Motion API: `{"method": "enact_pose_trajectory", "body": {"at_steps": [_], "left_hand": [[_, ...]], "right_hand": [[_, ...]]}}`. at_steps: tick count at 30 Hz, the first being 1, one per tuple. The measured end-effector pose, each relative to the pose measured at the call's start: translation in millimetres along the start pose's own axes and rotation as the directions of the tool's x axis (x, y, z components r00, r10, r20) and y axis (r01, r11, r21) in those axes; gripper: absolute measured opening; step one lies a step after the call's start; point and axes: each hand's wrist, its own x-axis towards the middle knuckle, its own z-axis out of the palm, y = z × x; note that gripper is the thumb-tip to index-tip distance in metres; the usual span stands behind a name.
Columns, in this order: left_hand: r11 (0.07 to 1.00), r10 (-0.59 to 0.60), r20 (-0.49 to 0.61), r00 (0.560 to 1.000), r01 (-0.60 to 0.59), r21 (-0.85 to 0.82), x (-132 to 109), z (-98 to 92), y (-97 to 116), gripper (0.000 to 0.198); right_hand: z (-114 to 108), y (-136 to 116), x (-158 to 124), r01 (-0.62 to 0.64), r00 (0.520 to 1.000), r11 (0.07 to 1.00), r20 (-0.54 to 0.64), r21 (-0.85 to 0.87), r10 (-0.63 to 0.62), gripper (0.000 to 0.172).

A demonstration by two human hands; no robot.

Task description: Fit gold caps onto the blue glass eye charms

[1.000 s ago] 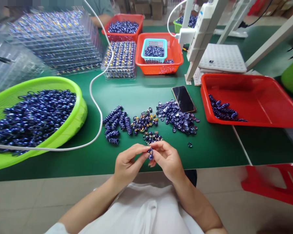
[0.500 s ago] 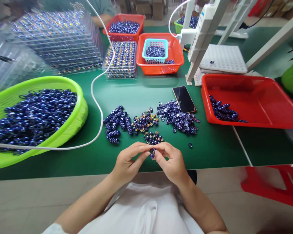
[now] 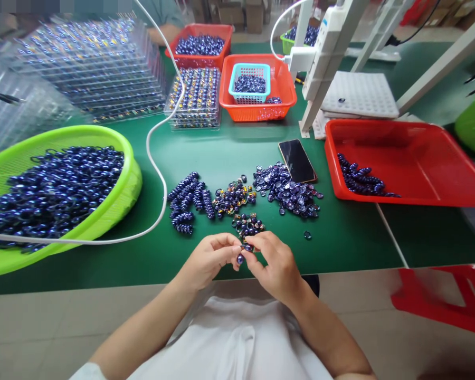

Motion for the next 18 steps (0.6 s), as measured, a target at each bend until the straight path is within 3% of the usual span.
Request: {"method": "enact_pose_trajectory", "body": {"at_steps": [4,7,11,18], "left_hand": [[0.998,-0.049,0.046,0.998,0.051,-0.045,0,-2.8,-1,0.023],[0.999,0.030,0.014,0.999,-0.030,0.026,-4,1.7,0,0.027],[0.974,0.135,0.041,0.990,-0.140,0.177,-8,9.6,-1,0.054],[0.846,0.274,0.109,0.956,-0.293,0.446,-10,10.5,-5,0.030]], "right_hand": [[-6,1,0,0.034,0.996,0.999,0.077,0.005,-0.034,0.023],[-9,2,0,0.034,0.993,0.999,0.112,0.007,-0.035,0.019],[-5,3,-3,0.062,0.987,0.998,0.146,0.012,-0.063,0.014],[2,2,-8,0.178,0.979,0.982,0.110,-0.062,-0.170,0.009]]}}
